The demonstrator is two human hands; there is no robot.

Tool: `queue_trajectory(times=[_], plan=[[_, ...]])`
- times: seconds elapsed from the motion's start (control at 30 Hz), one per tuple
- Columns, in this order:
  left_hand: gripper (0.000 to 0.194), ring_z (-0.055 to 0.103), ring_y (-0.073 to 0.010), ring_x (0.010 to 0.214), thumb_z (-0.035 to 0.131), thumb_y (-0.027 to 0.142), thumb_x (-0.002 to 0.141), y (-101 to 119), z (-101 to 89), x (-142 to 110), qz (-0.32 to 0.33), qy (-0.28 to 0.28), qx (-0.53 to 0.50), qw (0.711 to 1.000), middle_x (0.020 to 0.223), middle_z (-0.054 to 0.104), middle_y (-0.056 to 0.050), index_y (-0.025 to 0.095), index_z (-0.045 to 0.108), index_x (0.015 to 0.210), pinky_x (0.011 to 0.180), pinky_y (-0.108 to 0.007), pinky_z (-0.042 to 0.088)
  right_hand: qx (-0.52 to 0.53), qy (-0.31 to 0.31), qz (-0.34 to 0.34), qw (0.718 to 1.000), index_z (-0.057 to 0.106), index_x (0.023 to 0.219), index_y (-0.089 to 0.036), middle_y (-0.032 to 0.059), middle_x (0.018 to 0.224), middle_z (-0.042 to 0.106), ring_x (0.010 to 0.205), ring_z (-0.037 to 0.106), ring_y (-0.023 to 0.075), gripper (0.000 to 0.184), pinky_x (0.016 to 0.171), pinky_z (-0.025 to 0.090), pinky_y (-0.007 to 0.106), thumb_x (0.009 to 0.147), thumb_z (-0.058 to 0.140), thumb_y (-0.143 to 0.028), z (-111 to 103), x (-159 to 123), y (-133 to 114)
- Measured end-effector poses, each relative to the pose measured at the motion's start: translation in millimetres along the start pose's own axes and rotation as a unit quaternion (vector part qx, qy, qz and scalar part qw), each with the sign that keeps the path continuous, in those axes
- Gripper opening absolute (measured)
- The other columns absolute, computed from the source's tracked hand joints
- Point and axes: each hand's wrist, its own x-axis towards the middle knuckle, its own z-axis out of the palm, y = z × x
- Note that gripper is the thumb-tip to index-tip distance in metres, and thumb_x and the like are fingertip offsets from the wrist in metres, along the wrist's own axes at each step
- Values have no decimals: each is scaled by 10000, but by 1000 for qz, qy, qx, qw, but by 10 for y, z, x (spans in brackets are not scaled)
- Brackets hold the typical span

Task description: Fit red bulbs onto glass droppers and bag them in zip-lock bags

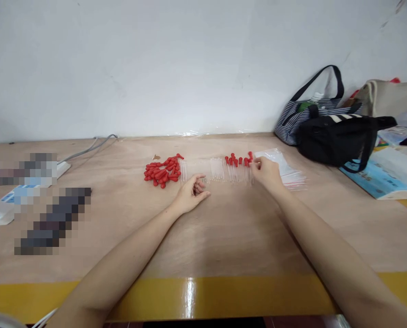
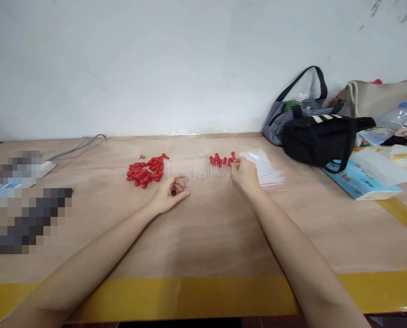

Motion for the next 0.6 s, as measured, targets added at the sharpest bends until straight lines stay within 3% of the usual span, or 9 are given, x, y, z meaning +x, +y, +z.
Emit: queue_trajectory(times=[0.07,0.13,0.27,0.43,0.6], plan=[[479,503,-86,674,644,264,705,2,2,2,0,-11,5,1000,878,536,-33,171,461,1138,608,-227,434,-29,0,57,998,603,982,-100,125,797,653,769,594,234,290,707,405,314,777,500,-279,-3,93,164],[463,502,-89,678,640,260,705,7,5,3,1,-15,11,1000,873,538,-33,165,469,1125,612,-230,433,-47,-12,70,996,597,1010,-102,133,817,652,797,598,245,316,720,410,319,766,517,-287,18,133,265],[452,502,-90,673,639,260,701,8,7,1,3,-13,20,1000,870,538,-35,159,478,1112,608,-231,436,-71,-39,38,996,621,950,-125,129,817,648,788,598,241,281,724,413,322,790,482,-310,93,124,292],[416,496,-89,666,621,270,718,-4,4,-3,14,-12,31,999,863,540,-36,158,494,1098,603,-230,439,-88,-18,-13,996,624,931,-133,121,867,615,806,573,217,254,730,408,306,771,481,-269,158,94,225],[388,500,-93,662,617,274,721,5,5,-4,12,-13,42,999,859,548,-41,152,518,1075,589,-229,444,-99,-37,-37,994,627,831,-145,101,851,591,785,559,196,188,713,406,282,732,489,-225,159,45,125]])
